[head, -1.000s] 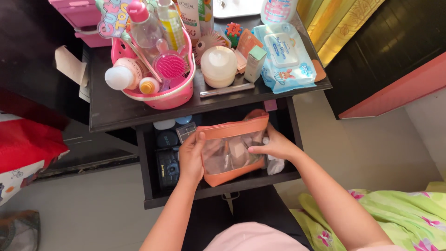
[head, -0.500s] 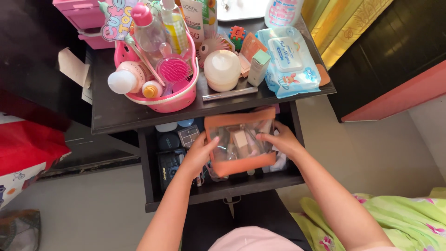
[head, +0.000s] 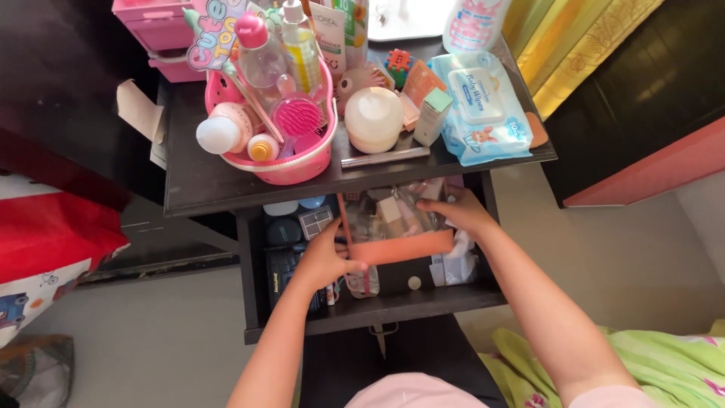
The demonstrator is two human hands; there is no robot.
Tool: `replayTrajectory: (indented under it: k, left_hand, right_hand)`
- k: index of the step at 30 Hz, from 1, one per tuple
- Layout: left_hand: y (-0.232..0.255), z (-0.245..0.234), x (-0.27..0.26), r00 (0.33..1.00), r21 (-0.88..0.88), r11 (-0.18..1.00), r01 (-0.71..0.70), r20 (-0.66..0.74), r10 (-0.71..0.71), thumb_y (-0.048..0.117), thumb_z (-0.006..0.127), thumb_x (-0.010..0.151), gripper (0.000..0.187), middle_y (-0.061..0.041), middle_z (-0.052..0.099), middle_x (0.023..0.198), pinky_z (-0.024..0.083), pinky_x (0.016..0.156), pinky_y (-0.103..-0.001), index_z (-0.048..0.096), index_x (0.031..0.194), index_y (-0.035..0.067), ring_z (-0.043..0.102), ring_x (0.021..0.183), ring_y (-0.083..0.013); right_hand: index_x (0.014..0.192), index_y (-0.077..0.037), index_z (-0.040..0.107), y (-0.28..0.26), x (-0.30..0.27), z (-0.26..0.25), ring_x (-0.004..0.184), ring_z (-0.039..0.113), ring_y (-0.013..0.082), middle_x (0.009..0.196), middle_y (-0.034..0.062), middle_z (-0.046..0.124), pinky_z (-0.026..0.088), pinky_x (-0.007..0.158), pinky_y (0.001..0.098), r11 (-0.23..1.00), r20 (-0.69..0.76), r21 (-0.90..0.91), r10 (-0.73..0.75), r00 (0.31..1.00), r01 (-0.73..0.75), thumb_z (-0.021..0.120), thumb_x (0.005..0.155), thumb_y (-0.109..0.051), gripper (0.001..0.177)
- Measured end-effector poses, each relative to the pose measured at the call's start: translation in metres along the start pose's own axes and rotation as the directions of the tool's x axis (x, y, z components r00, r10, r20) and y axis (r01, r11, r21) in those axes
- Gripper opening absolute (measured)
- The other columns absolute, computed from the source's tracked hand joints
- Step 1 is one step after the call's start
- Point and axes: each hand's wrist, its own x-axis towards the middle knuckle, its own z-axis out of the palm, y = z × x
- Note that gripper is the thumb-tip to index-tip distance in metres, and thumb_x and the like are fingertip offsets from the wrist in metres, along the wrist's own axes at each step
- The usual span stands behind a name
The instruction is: The person removes various cosmetic items from a pink makeup bag, wipes them with a white wipe, and places them into an open drawer. Items handled include a hair tie, makeup brush, foundation bottle, and small jars. The person continues sorting and placing items into the drawer throughout the clip.
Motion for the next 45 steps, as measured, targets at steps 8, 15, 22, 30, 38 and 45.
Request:
replayTrajectory:
  k: [8, 15, 22, 30, 38, 45]
  left_hand:
    - [-0.02, -0.007, 0.041, 0.949, 0.059, 0.984, -0.169, -0.26, 0.178, 0.005, 0.086, 0.076, 0.086, -0.028, 0.06, 0.137, 0.058, 0.099, -0.043, 0.044, 0.152, 0.002, 0.061, 0.124, -0.043]
    - [-0.047, -0.013, 0.071, 0.904, 0.144, 0.971, -0.189, -0.359, 0.23, 0.007, 0.089, 0.073, 0.08, -0.031, 0.066, 0.121, 0.063, 0.085, -0.042, 0.052, 0.143, -0.002, 0.068, 0.11, -0.0432]
    - [-0.057, -0.014, 0.075, 0.873, 0.214, 0.949, -0.233, -0.383, 0.301, 0.003, 0.089, 0.071, 0.071, -0.025, 0.07, 0.111, 0.066, 0.076, -0.04, 0.063, 0.136, 0.004, 0.072, 0.101, -0.0406]
    - [-0.04, -0.01, 0.069, 0.856, 0.487, 0.864, -0.127, -0.386, 0.344, 0.024, 0.089, 0.076, 0.062, -0.02, 0.064, 0.118, 0.064, 0.085, -0.044, 0.067, 0.134, 0.017, 0.071, 0.105, -0.04]
    - [-0.021, -0.01, 0.052, 0.87, 0.559, 0.82, -0.125, -0.335, 0.361, 0.032, 0.084, 0.08, 0.066, -0.025, 0.056, 0.132, 0.057, 0.094, -0.055, 0.062, 0.14, 0.016, 0.062, 0.119, -0.0488]
    - [-0.009, -0.002, 0.037, 0.861, 0.548, 0.819, -0.171, -0.321, 0.395, 0.001, 0.077, 0.079, 0.074, -0.031, 0.034, 0.147, 0.062, 0.088, -0.058, 0.047, 0.145, 0.006, 0.06, 0.118, -0.0529]
  right_hand:
    - [0.124, -0.006, 0.072, -0.009, 0.037, 0.026, 0.122, 0.064, 0.0356, 0.125, 0.0198, 0.071, 0.055, 0.1, 0.0496, 0.987, -0.173, -0.13, -0.114, 0.978, 0.092, 0.086, 0.077, -0.051, 0.067]
    - [0.12, -0.012, 0.072, 0.0, 0.048, 0.033, 0.112, 0.066, 0.0309, 0.113, 0.0119, 0.072, 0.055, 0.093, 0.0462, 0.967, -0.18, -0.218, -0.172, 0.968, 0.131, 0.081, 0.08, -0.055, 0.06]
    - [0.115, -0.017, 0.07, 0.0, 0.046, 0.034, 0.1, 0.069, 0.0268, 0.101, 0.0055, 0.072, 0.057, 0.083, 0.0423, 0.945, -0.142, -0.286, -0.205, 0.968, 0.158, 0.077, 0.081, -0.06, 0.055]
    - [0.106, -0.025, 0.068, 0.0, 0.042, 0.036, 0.083, 0.073, 0.0208, 0.082, -0.0042, 0.073, 0.06, 0.067, 0.0364, 0.903, -0.096, -0.387, -0.243, 0.965, 0.188, 0.071, 0.084, -0.068, 0.049]
    - [0.114, -0.023, 0.063, 0.017, 0.019, 0.035, 0.076, 0.075, 0.026, 0.093, -0.0001, 0.067, 0.063, 0.06, 0.0379, 0.813, -0.067, -0.51, -0.364, 0.929, 0.282, 0.071, 0.083, -0.062, 0.051]
    - [0.105, -0.031, 0.069, 0.016, -0.035, 0.055, 0.084, 0.076, 0.0231, 0.091, -0.0043, 0.075, 0.062, 0.067, 0.0399, 0.338, 0.404, -0.644, -0.612, 0.68, 0.687, 0.066, 0.085, -0.049, 0.028]
